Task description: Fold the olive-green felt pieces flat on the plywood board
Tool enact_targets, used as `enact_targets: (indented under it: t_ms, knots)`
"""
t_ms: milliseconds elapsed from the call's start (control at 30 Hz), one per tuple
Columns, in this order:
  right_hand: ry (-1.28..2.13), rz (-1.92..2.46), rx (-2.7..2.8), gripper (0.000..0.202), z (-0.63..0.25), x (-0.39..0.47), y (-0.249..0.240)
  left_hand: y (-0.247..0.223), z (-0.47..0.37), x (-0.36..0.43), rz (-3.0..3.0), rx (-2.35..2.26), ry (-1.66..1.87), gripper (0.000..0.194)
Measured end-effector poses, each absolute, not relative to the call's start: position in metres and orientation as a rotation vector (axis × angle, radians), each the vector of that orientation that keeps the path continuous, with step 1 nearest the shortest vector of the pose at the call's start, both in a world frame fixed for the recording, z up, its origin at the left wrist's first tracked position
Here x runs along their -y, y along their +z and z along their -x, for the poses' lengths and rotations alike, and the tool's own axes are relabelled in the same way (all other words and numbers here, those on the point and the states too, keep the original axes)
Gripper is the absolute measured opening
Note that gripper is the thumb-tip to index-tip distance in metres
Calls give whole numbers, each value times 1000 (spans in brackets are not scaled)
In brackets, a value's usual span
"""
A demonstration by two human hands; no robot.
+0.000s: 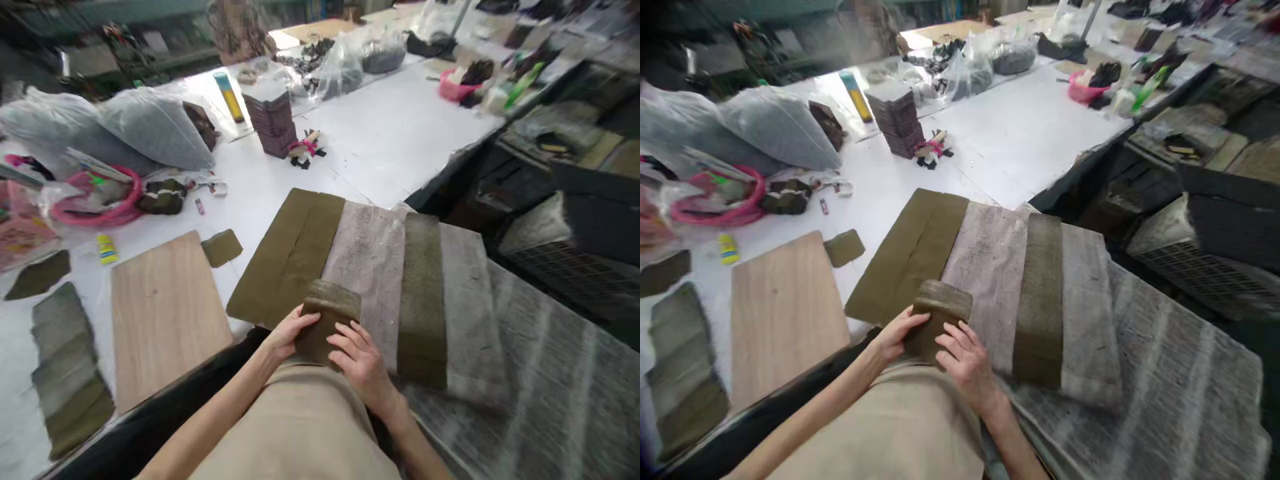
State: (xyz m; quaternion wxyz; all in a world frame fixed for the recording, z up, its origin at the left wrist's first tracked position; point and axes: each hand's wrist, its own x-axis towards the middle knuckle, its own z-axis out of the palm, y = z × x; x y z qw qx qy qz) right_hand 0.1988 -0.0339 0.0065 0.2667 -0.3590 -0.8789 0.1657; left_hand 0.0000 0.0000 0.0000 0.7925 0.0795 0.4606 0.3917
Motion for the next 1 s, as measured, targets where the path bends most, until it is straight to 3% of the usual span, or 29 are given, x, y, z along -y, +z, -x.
enact_targets:
  t_ms: [300, 433, 767, 1000]
  knots:
    - [519, 924, 2391, 16, -205, 30, 30, 2, 14, 8, -37, -948, 918, 30]
    - [552, 873, 2400, 14, -203, 27, 35, 0, 14, 5, 128, -904, 869, 45]
    - [642, 815, 2414, 21, -202, 31, 35, 8, 22, -10, 216, -1062, 1021, 32]
    - [791, 1330, 1861, 15, -188, 36, 18, 5, 21, -3, 141, -1102, 1169, 29]
